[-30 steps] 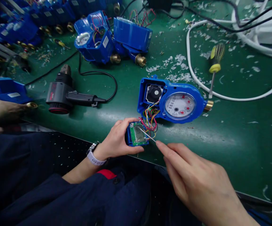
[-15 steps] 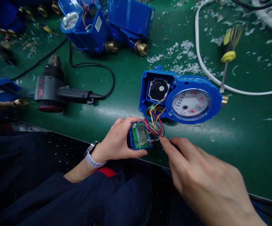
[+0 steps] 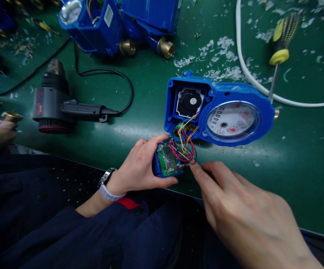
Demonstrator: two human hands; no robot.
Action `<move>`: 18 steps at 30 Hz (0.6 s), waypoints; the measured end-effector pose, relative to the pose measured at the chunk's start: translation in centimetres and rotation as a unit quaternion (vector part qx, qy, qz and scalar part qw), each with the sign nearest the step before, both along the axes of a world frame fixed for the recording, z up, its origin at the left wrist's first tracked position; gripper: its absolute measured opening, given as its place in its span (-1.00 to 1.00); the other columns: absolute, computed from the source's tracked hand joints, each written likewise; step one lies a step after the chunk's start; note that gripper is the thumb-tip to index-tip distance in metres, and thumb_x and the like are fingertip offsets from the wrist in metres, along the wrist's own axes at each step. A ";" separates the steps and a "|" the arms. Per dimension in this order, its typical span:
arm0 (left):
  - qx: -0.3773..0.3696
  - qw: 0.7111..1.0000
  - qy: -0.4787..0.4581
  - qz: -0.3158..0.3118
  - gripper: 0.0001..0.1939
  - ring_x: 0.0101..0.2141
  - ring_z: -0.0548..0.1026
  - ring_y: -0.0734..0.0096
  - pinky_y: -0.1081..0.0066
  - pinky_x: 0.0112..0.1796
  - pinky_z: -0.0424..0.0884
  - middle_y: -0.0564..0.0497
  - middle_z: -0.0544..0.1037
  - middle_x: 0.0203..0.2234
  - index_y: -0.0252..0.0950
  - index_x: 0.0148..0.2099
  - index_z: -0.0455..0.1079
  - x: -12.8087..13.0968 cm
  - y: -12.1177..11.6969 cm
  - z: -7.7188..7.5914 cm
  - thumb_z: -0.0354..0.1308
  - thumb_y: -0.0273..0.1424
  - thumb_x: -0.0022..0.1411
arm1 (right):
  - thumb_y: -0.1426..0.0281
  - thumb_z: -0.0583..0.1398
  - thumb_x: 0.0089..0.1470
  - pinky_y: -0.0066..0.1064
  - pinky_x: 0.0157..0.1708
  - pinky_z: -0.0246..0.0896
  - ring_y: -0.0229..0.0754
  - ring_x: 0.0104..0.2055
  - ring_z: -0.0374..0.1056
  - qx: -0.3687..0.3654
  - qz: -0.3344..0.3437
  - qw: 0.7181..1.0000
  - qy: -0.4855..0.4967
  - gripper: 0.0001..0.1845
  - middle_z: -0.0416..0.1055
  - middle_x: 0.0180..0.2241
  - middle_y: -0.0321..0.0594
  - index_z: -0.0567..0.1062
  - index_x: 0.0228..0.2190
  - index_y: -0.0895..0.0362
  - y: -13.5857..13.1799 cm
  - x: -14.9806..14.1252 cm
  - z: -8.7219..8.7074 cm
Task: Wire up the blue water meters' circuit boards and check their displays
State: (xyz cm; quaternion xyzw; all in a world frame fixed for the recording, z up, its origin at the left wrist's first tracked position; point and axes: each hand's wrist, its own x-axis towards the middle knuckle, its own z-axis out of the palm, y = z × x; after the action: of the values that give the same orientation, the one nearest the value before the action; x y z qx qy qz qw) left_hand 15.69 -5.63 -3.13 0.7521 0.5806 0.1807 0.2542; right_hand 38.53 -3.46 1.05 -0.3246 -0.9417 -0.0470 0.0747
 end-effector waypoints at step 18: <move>-0.018 1.000 -0.012 -0.014 -0.20 -0.04 0.52 0.03 0.13 -0.10 0.36 -0.19 0.50 0.02 -0.30 0.13 0.16 -0.5 0.2 0.2 0.31 0.03 -0.02 | 0.47 0.05 0.23 -0.40 -0.70 -0.17 -0.28 -0.55 0.26 -0.002 -0.005 1.000 -0.028 -0.64 0.48 -0.18 -0.25 0.42 0.03 0.14 -0.3 0.9 -0.7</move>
State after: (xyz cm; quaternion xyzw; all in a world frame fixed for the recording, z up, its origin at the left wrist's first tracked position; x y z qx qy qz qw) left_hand 15.24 -5.45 -2.94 0.7532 0.5701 0.1758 0.2770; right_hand 39.39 -3.80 0.35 -0.3282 -0.9419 -0.0542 0.0474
